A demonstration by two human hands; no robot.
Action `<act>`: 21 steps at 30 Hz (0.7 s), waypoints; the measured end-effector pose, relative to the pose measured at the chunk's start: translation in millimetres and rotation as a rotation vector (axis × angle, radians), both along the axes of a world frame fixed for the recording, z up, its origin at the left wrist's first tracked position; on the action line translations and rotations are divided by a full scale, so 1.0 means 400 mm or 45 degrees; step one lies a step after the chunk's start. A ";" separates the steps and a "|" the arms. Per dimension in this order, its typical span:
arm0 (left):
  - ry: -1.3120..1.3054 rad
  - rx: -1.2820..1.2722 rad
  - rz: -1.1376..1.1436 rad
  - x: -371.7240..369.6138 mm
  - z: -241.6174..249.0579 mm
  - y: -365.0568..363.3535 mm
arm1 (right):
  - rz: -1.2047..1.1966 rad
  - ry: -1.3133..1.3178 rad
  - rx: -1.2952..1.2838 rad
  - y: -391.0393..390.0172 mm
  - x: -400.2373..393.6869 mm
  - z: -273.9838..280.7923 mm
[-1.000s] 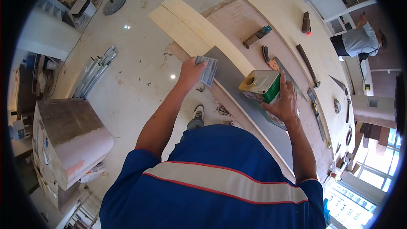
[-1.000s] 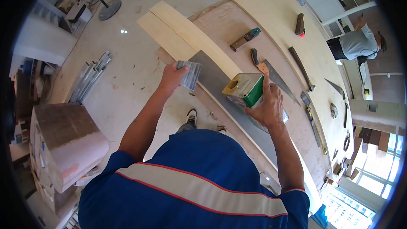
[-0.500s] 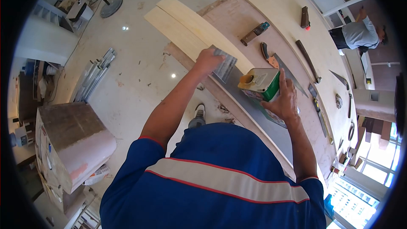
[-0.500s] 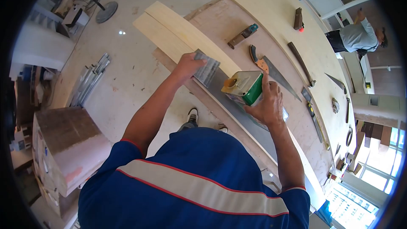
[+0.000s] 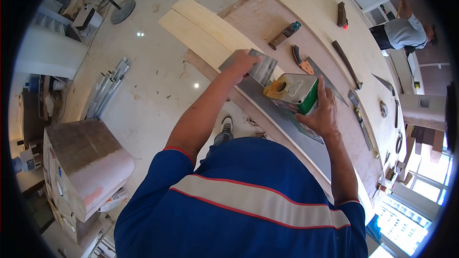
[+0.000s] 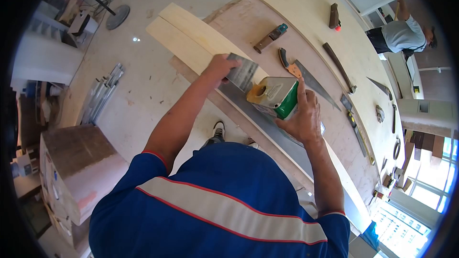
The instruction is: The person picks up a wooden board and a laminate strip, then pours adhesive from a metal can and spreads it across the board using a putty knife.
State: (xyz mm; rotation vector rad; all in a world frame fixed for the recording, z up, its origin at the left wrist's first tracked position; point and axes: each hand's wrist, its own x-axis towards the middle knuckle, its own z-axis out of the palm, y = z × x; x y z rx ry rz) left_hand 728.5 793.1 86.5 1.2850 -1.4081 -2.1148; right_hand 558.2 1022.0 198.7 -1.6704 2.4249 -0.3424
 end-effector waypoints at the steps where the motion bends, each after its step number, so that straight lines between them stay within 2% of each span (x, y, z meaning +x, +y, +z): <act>1: 0.038 0.009 0.008 0.010 -0.004 -0.019 | -0.007 -0.006 0.006 0.002 -0.001 0.004; 4: 0.074 0.013 0.095 0.026 0.000 -0.048 | -0.016 -0.028 0.039 0.008 -0.005 0.007; 13: -0.030 0.010 -0.009 0.015 -0.011 -0.018 | 0.031 0.046 0.069 0.031 -0.013 -0.008; 16: -0.106 -0.079 -0.051 0.001 -0.042 -0.007 | 0.020 0.048 0.071 0.045 -0.008 -0.018; 19: -0.260 -0.955 -0.119 -0.008 -0.083 0.019 | 0.008 0.006 0.038 0.077 -0.009 -0.040; 21: -0.311 -0.941 -0.209 -0.021 -0.101 0.039 | 0.007 -0.017 -0.013 0.101 -0.008 -0.050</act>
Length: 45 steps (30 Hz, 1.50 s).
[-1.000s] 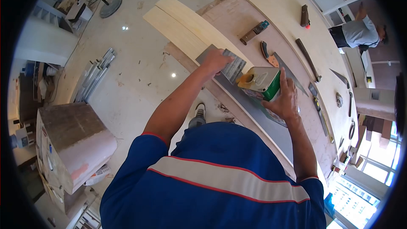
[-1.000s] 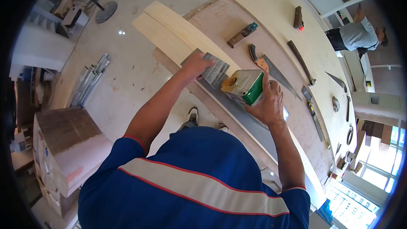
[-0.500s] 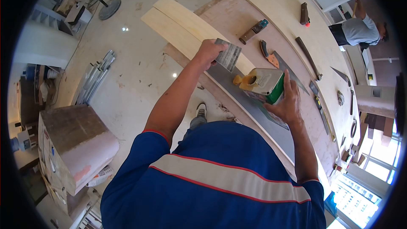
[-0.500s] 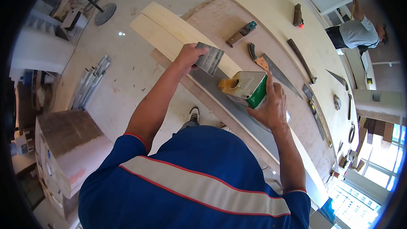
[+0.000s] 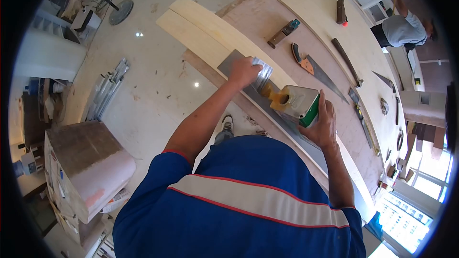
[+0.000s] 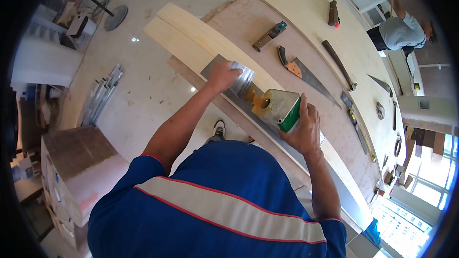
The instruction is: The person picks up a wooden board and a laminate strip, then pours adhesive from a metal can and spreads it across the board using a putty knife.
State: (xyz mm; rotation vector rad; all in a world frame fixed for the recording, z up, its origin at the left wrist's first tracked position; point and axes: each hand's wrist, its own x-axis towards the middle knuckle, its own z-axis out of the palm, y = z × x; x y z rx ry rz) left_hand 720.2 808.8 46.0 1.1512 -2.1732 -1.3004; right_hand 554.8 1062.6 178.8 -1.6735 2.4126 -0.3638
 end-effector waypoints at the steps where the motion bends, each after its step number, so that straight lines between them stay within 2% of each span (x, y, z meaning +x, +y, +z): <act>1: -0.041 0.006 -0.032 -0.003 -0.004 0.010 | -0.001 -0.002 -0.037 0.015 0.003 -0.002; 8: 0.032 -0.044 -0.120 -0.039 -0.072 0.038 | -0.148 -0.113 -0.272 0.123 0.006 0.015; 10: -0.042 -0.063 -0.171 -0.048 -0.067 0.042 | -0.194 -0.098 -0.279 0.141 0.005 0.017; 13: 0.032 0.055 -0.152 -0.063 -0.016 0.060 | -0.242 -0.095 -0.295 0.144 -0.002 0.016; 16: 0.261 0.904 -0.049 -0.042 0.144 0.082 | -0.244 -0.087 -0.313 0.139 -0.009 0.011; 19: 0.378 1.254 -0.242 -0.044 0.141 0.076 | -0.225 -0.115 -0.320 0.145 -0.008 0.007; 23: 0.101 0.885 -0.257 -0.063 0.116 0.131 | -0.213 -0.118 -0.352 0.150 -0.007 0.008; 26: 0.056 0.033 -0.330 -0.040 -0.024 0.107 | -0.324 -0.124 -0.340 0.175 -0.015 0.013; 29: -0.077 -0.159 -0.166 0.004 -0.054 0.097 | -0.417 -0.159 -0.478 0.238 -0.048 0.009; 32: -0.146 -0.144 -0.142 0.013 0.008 0.092 | -0.583 -0.297 -0.444 0.357 -0.094 -0.023; 35: -0.215 -0.231 -0.220 -0.027 -0.005 0.118 | -0.685 -0.250 -0.365 0.444 -0.100 -0.018; 38: -0.262 -0.260 -0.368 -0.075 -0.014 0.184 | -0.827 -0.376 -0.310 0.531 -0.099 -0.030; 39: -0.275 -0.262 -0.362 -0.079 -0.024 0.184 | -0.766 -0.296 -0.332 0.578 -0.116 -0.067; 42: -0.342 -0.289 -0.290 -0.072 -0.070 0.172 | -0.894 -0.439 -0.307 0.651 -0.107 -0.110; 45: -0.491 -0.361 -0.160 -0.007 -0.092 0.088 | -1.020 -0.736 -0.356 0.662 -0.092 -0.110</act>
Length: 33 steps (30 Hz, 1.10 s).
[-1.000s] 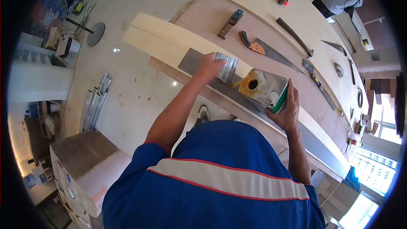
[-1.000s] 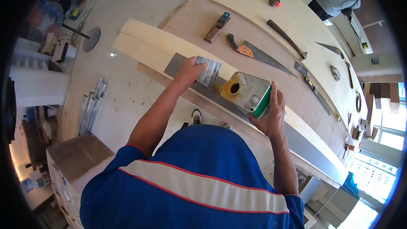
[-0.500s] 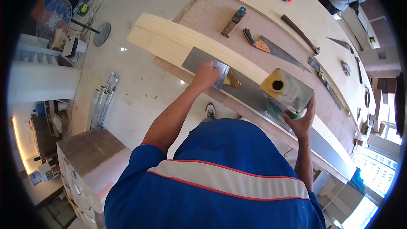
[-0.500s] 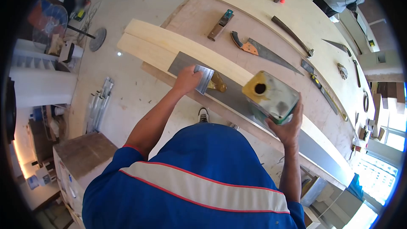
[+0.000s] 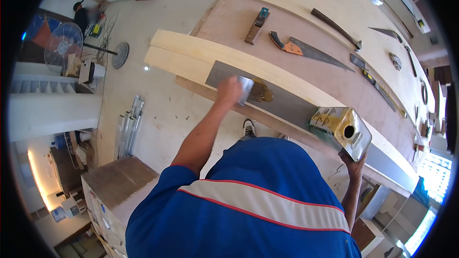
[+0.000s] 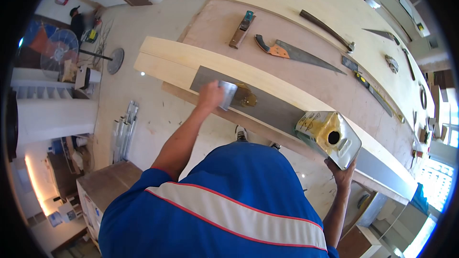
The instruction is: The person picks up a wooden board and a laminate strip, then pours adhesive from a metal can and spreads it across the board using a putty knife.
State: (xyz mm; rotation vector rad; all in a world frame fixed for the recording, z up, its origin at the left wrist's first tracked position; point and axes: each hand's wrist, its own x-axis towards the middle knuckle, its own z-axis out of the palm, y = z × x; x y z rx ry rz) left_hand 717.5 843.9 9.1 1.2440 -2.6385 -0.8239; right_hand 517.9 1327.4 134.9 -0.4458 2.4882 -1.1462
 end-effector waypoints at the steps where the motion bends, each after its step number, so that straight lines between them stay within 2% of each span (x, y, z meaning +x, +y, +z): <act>1: -0.066 -0.029 0.015 0.026 0.004 -0.039 | -0.043 -0.109 -0.019 0.007 0.005 -0.006; 5: 0.024 -0.215 0.033 0.076 0.008 -0.170 | -0.168 -0.282 -0.093 0.009 0.016 -0.007; 6: 0.056 -0.248 0.032 0.080 0.024 -0.189 | -0.099 -0.192 -0.010 0.025 0.003 -0.010; 9: 0.046 -0.350 -0.011 0.064 0.100 -0.204 | 0.032 0.485 0.138 -0.038 0.024 0.097; 12: -0.017 -0.305 0.019 0.047 0.182 -0.170 | 0.180 0.528 -0.033 -0.057 0.000 0.161; 15: 0.061 -0.619 -0.089 0.055 0.110 -0.149 | 0.324 0.628 0.026 -0.116 -0.013 0.174; 16: -0.004 -0.586 -0.159 0.059 0.080 -0.133 | 0.280 0.525 -0.096 -0.152 0.002 0.154; 17: -0.070 -0.553 -0.226 0.064 0.049 -0.108 | 0.342 0.673 0.155 -0.145 -0.010 0.130; 19: -0.090 -0.592 -0.366 0.074 -0.021 -0.033 | 0.372 0.846 0.358 -0.164 0.003 0.137; 22: 0.050 -0.533 -0.402 0.054 -0.004 0.032 | 0.284 0.750 0.206 -0.155 0.000 0.119; 25: 0.154 -0.325 -0.156 0.054 0.057 -0.054 | 0.286 0.752 0.202 -0.155 -0.001 0.119; 26: 0.111 -0.442 -0.091 0.051 0.071 -0.095 | 0.288 0.751 0.198 -0.157 -0.002 0.122; 29: 0.087 -0.590 -0.106 0.060 0.072 -0.176 | 0.280 0.729 0.176 -0.159 0.003 0.123; 30: -0.152 -0.525 -0.176 0.055 0.052 -0.176 | 0.271 0.714 0.163 -0.160 0.005 0.123; 33: -0.115 -0.524 -0.371 0.063 0.004 -0.082 | 0.251 0.698 0.146 -0.164 0.000 0.124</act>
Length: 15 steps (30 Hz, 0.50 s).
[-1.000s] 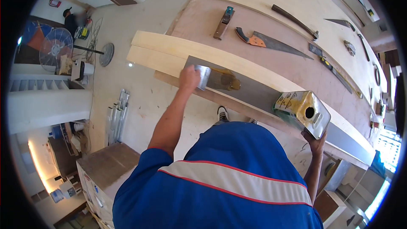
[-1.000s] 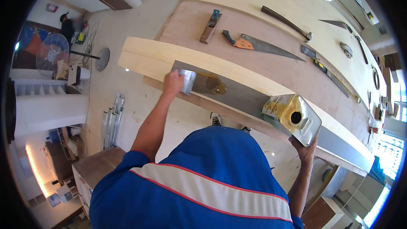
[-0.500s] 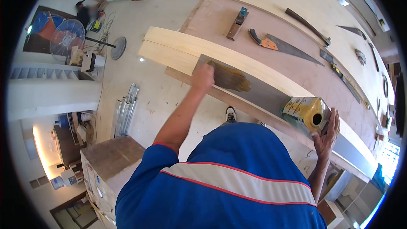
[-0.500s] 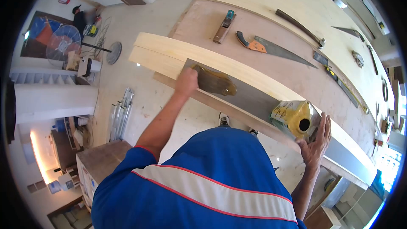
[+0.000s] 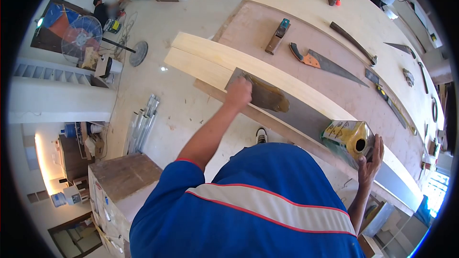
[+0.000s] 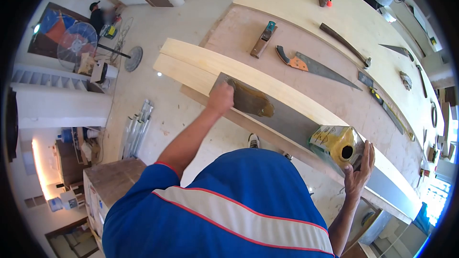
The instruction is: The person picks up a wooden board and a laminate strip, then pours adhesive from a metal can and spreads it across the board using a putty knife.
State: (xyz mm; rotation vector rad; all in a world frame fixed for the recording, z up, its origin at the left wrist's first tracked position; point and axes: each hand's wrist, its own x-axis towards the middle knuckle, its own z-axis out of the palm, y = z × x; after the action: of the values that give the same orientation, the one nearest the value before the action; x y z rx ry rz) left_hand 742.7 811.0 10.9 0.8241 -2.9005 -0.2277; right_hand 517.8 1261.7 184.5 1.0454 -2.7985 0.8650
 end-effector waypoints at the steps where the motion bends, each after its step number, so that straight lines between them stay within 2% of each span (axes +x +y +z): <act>1: 0.010 0.006 -0.007 -0.005 0.005 0.024 | -0.009 -0.006 -0.001 0.006 0.004 -0.003; 3: 0.035 0.023 -0.014 -0.018 0.016 0.051 | 0.000 -0.008 -0.016 0.009 0.003 -0.006; 6: 0.143 -0.238 0.183 -0.039 0.018 0.020 | 0.018 -0.012 -0.042 0.021 -0.006 -0.016; 9: 0.011 -0.217 0.292 -0.049 -0.012 -0.002 | -0.002 -0.030 -0.055 0.018 -0.007 -0.020; 12: 0.020 -0.157 0.073 -0.029 -0.043 0.040 | 0.003 -0.012 -0.065 0.018 -0.012 -0.024; 15: 0.064 -0.022 0.053 -0.020 -0.017 0.077 | 0.004 -0.023 -0.062 0.018 -0.004 -0.024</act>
State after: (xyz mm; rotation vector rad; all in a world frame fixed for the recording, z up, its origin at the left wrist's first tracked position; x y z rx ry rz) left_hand 734.5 841.9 4.0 0.8617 -2.8316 -0.2165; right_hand 516.2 1268.7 175.1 1.0408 -2.7763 0.9421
